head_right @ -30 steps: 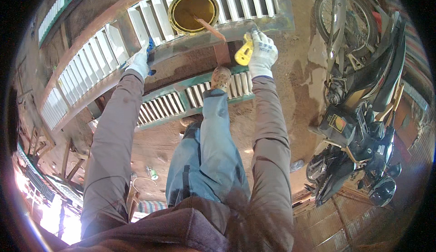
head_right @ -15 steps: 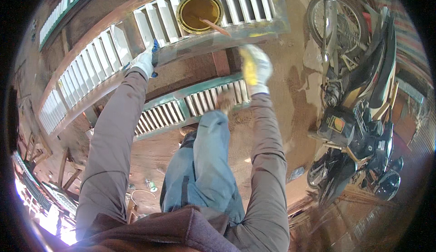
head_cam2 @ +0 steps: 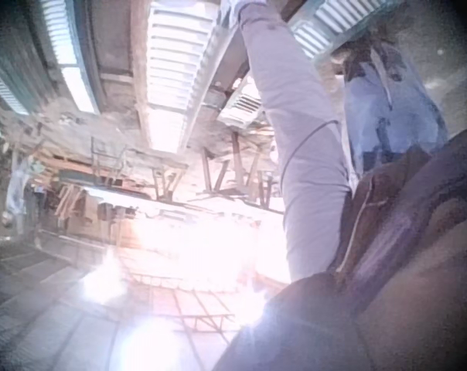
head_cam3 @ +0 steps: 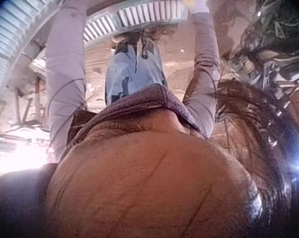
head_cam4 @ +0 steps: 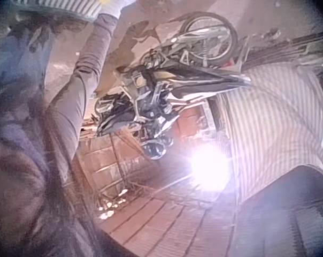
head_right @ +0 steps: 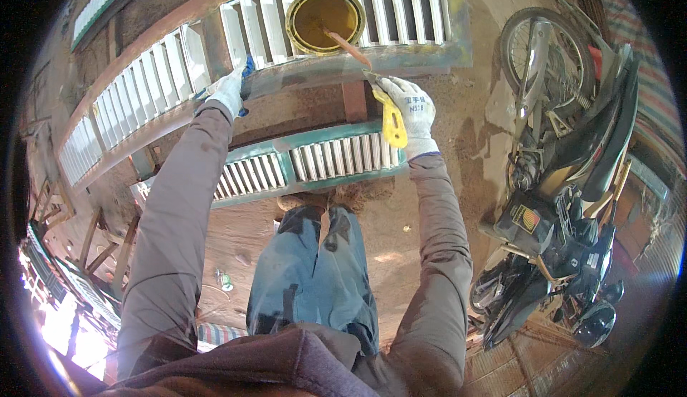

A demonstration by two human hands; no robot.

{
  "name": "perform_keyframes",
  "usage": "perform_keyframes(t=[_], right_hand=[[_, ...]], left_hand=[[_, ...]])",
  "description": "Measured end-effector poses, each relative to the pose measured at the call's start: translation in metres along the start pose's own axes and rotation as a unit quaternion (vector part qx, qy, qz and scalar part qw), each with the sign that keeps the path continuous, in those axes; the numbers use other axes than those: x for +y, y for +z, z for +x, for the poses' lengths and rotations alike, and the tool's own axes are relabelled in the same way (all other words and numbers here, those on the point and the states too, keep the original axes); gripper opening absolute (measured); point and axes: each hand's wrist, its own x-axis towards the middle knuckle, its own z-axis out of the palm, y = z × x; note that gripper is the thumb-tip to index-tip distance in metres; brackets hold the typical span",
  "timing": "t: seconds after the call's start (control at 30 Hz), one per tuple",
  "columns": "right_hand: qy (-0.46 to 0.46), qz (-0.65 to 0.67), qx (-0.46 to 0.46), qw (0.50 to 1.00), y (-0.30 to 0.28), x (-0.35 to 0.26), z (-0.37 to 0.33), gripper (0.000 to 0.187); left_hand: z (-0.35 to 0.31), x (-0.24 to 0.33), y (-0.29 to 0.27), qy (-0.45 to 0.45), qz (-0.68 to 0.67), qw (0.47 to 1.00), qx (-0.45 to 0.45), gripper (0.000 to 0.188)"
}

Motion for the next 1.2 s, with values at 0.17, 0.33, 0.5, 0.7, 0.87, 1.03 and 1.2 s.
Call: perform_keyframes(t=[0.17, 0.33, 0.5, 0.7, 0.87, 1.03, 1.2], right_hand=[[-0.111, -0.139, 0.049, 0.983, 0.001, 0.076, 0.026, 0.03], [-0.162, -0.11, 0.061, 0.979, 0.017, 0.102, 0.035, 0.031], [-0.135, -0.137, 0.007, 0.981, 0.024, 0.071, 0.002, 0.03], [-0.109, 0.094, 0.064, 0.987, 0.027, 0.088, -0.029, 0.036], [-0.016, -0.047, 0.077, 0.996, -0.008, 0.091, 0.023, 0.035], [0.001, -0.133, 0.0, 0.991, 0.015, 0.064, 0.014, 0.039], [0.047, -0.11, -0.074, 0.99, 0.027, -0.048, 0.013, 0.035]], left_hand=[[0.025, -0.015, -0.005, 0.003, 0.006, 1.0, 0.029, 0.093], [0.043, -0.018, -0.009, -0.012, 0.007, 0.999, 0.052, 0.091], [0.013, -0.007, -0.017, 0.007, -0.026, 0.999, -0.024, 0.092], [0.053, -0.03, -0.02, 0.048, 0.023, 0.999, 0.008, 0.092], [0.051, -0.026, -0.018, 0.041, -0.029, 0.999, 0.019, 0.092], [0.051, -0.022, -0.014, 0.045, 0.125, 0.99, 0.051, 0.091], [-0.008, 0.01, 0.006, -0.011, 0.06, 0.998, 0.03, 0.074]])
